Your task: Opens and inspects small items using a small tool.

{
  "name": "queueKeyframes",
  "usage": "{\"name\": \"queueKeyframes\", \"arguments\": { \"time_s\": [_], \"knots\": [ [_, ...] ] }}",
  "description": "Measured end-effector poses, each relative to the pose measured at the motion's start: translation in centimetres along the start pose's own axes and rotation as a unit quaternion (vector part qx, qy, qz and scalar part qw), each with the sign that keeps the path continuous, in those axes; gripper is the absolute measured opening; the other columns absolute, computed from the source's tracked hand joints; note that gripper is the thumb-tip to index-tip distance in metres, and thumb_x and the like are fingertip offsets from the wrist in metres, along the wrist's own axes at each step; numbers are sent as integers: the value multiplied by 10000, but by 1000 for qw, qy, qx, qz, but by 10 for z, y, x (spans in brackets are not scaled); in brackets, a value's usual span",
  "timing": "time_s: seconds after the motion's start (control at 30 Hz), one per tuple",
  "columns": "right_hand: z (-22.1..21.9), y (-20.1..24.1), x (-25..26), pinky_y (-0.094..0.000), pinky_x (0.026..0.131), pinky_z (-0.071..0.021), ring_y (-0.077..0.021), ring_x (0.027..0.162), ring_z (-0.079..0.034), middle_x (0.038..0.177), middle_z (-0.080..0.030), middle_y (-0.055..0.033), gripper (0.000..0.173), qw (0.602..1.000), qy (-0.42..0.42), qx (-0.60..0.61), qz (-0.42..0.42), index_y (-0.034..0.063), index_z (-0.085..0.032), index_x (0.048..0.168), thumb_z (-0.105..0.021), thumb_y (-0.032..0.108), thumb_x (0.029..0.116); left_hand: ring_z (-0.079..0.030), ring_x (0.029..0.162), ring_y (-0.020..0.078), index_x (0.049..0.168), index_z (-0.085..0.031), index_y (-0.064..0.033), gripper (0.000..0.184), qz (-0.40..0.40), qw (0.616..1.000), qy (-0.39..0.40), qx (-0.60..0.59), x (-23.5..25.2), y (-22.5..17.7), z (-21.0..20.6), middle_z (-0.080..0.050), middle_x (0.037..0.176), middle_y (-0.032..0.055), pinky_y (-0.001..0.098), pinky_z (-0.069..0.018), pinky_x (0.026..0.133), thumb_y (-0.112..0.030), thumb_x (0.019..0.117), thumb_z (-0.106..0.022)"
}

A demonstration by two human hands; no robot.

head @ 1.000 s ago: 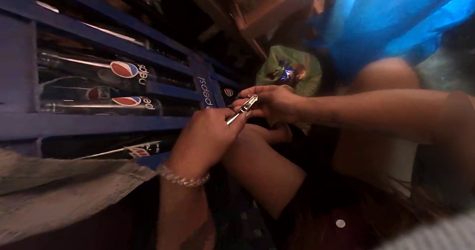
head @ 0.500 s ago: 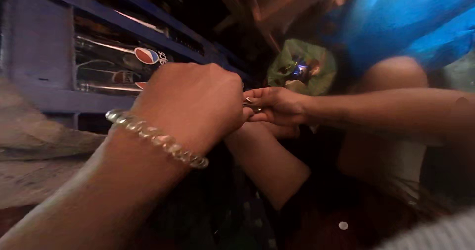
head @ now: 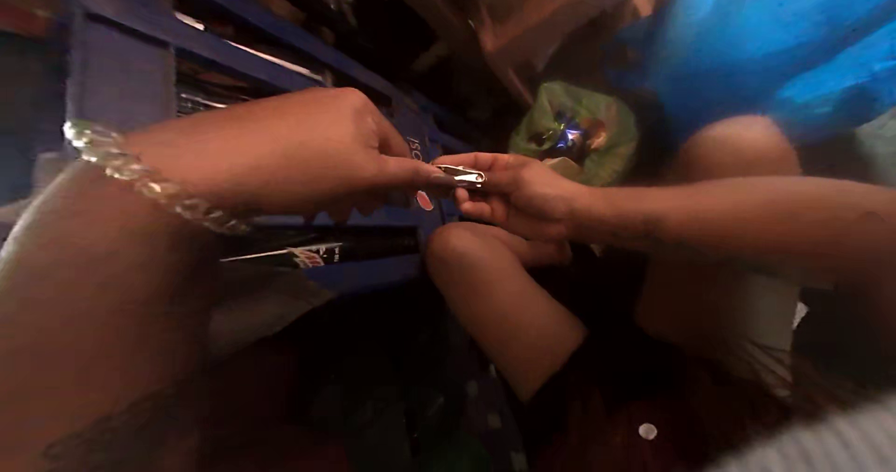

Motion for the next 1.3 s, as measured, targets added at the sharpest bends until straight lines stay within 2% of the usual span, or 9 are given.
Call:
{"name": "queueKeyframes", "arguments": {
  "time_s": [0.13,0.27,0.4,0.5,0.6,0.8,0.93,1.0,1.3],
  "knots": [
    [-15,2,2,-255,785,-588,-111,789,-661,947,-645,-75,279,1000,12,13,-13,-13,-559,1281,-354,16,1093,-516,411,21,712,-755,-272,463,29,999,13,26,-12,-5,18,-586,517,-65,285,-467,383,-620,965,-584],
    [-32,-2,2,-235,728,-583,-102,741,-647,965,-637,-78,289,999,12,-3,-49,-3,-573,1274,-350,43,1096,-514,416,111,686,-727,-161,458,98,993,-20,64,-33,-14,10,-570,500,13,342,-434,405,-496,983,-627],
    [-52,-10,-5,-209,716,-567,-70,731,-628,973,-641,-49,303,996,50,-33,-68,8,-586,1262,-335,88,1112,-572,550,105,835,-747,-228,462,118,981,29,151,-68,-36,13,-598,610,-11,405,-469,536,-613,990,-543],
    [-64,-30,-11,-192,679,-547,-56,701,-604,943,-627,-29,295,993,43,-37,-104,25,-585,1259,-341,107,1115,-556,492,154,709,-729,-172,510,187,977,-3,100,-86,-33,-8,-584,547,16,432,-469,491,-616,936,-621],
    [-76,-50,-19,-179,656,-532,-53,697,-595,956,-628,-38,278,989,54,-33,-134,20,-564,1271,-350,84,1104,-493,418,39,611,-688,-283,550,121,992,27,36,-106,-4,-16,-526,483,-62,332,-437,381,-747,889,-585],
    [-87,-90,-36,-180,652,-530,-67,704,-609,971,-649,-65,294,988,28,-10,-150,16,-573,1296,-357,72,1104,-522,381,6,800,-769,-324,410,63,980,44,-183,-143,29,-75,-627,551,-63,280,-491,330,-626,978,-555],
    [-89,-116,-41,-186,673,-521,-72,725,-607,991,-654,-65,310,994,7,-26,-107,25,-570,1319,-352,75,1104,-569,428,103,843,-744,-87,413,115,954,-39,-275,-166,28,-114,-638,593,41,263,-486,379,-341,1075,-514],
    [-93,-124,-49,-189,672,-527,-68,722,-610,987,-654,-61,315,995,-1,-49,-88,12,-573,1314,-345,77,1107,-594,456,121,864,-734,-55,401,134,949,-61,-278,-175,26,-129,-650,615,53,249,-494,403,-257,1085,-467],
    [-115,-143,-81,-197,651,-532,-67,700,-607,979,-657,-54,311,987,6,-151,-47,13,-598,1296,-367,97,1106,-601,470,116,851,-750,-83,374,91,958,-96,-256,-212,20,-156,-666,634,42,246,-491,405,-278,1073,-518]
  ]
}}
Point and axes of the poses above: each hand's wrist, its own x-axis towards the middle knuckle, its own z-axis out of the back of the hand, y = z × x, the point moved 1 cm from there along x, towards the middle knuckle
